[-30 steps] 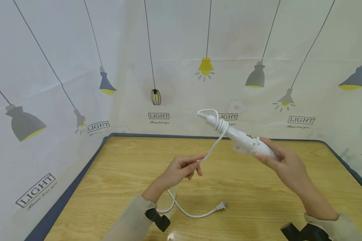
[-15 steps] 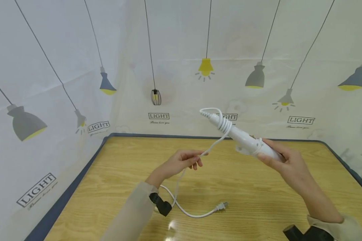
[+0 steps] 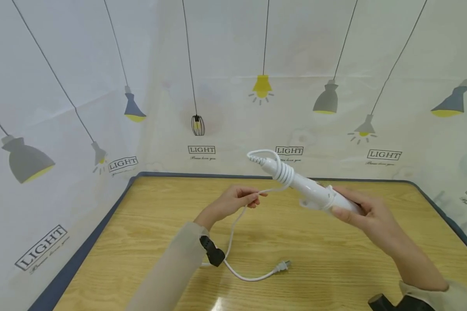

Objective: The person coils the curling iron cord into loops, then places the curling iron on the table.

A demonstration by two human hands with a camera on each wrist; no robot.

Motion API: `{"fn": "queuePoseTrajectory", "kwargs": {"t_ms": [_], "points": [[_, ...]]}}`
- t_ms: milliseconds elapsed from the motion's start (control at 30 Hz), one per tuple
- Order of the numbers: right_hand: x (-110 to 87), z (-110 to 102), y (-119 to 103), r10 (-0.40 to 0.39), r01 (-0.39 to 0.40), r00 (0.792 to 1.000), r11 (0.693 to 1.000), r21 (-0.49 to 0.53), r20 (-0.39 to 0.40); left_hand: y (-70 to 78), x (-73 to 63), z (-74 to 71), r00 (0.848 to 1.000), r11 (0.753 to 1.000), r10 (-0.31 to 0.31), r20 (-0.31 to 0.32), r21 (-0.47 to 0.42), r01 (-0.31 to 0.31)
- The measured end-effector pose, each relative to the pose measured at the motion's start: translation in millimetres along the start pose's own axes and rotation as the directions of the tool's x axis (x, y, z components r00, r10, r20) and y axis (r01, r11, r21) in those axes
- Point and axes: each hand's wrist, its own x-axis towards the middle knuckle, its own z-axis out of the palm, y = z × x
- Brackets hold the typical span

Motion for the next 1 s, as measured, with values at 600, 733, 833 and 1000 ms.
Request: {"fn": "queuePoseTrajectory", "kwargs": {"t_ms": [600, 733, 833, 1000], "points": [[-3.1, 5.0, 24.5, -0.211, 0.105, 0.887, 0.959, 0.264, 0.412, 8.7, 0.5, -7.5, 0.987, 0.977, 0.055, -0.153, 0.21, -0.022], [-2.8, 12.6, 30.3, -0.218, 0.09, 0.848, 0.957, 0.274, 0.483, 11.1, 0.4, -8.3, 0.988, 0.961, 0.066, -0.14, 0.275, -0.025], [-3.0, 16.5, 32.3, -0.212, 0.064, 0.818, 0.958, 0.281, 0.535, 16.7, -1.1, -7.2, 0.992, 0.96, 0.059, -0.115, 0.278, -0.025], [-3.7, 19.7, 34.5, -0.166, 0.029, 0.8, 0.97, 0.24, 0.576, 40.9, -9.3, -4.4, 0.992, 0.956, 0.093, -0.086, 0.285, -0.065]]}}
